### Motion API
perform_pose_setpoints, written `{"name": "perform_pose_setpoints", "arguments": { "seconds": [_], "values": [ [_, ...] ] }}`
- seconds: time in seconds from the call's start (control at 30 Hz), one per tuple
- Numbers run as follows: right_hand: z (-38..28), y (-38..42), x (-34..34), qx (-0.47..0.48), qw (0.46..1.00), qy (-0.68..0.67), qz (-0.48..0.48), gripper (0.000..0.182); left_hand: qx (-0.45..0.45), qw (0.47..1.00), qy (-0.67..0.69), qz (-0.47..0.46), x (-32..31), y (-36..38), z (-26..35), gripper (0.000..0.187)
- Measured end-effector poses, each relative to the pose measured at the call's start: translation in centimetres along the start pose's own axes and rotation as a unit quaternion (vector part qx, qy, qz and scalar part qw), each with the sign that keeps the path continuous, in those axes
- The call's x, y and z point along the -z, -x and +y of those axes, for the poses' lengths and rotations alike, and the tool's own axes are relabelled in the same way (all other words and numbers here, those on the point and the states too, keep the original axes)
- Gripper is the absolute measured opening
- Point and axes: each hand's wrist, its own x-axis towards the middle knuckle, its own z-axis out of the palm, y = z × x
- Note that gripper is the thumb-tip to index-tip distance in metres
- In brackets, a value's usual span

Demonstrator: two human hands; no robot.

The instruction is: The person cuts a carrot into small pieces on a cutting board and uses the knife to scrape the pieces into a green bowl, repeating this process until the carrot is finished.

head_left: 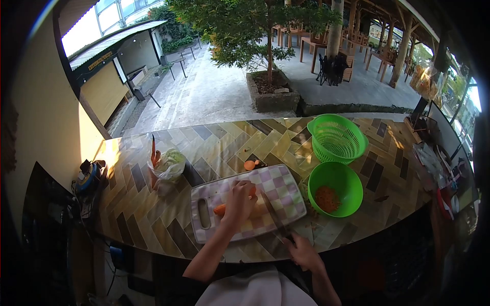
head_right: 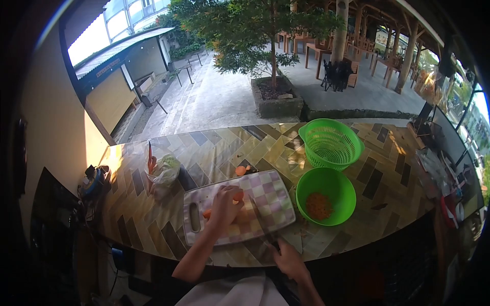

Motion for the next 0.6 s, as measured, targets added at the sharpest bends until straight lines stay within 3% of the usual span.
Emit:
{"name": "perform_pose_setpoints", "arguments": {
  "seconds": [0.1,0.23,0.5,0.6],
  "values": [
    [0.6,-0.4,0.0,0.061,0.994,0.024,0.085,0.042,0.005,0.992,0.021,-0.127,0.8,2.1,2.7,0.022],
    [0.7,-0.7,0.3,0.077,0.991,0.045,0.100,0.038,0.033,0.995,0.059,-0.068,-1.6,4.4,1.3,0.027],
    [0.2,-1.0,-2.2,0.164,0.965,0.141,0.146,0.031,0.014,0.994,0.078,-0.072,-1.7,5.2,0.5,0.031],
    [-0.4,-0.8,-2.3,0.150,0.967,0.148,0.140,0.032,0.010,0.994,0.083,-0.066,-1.6,5.2,0.7,0.031]
  ]
}}
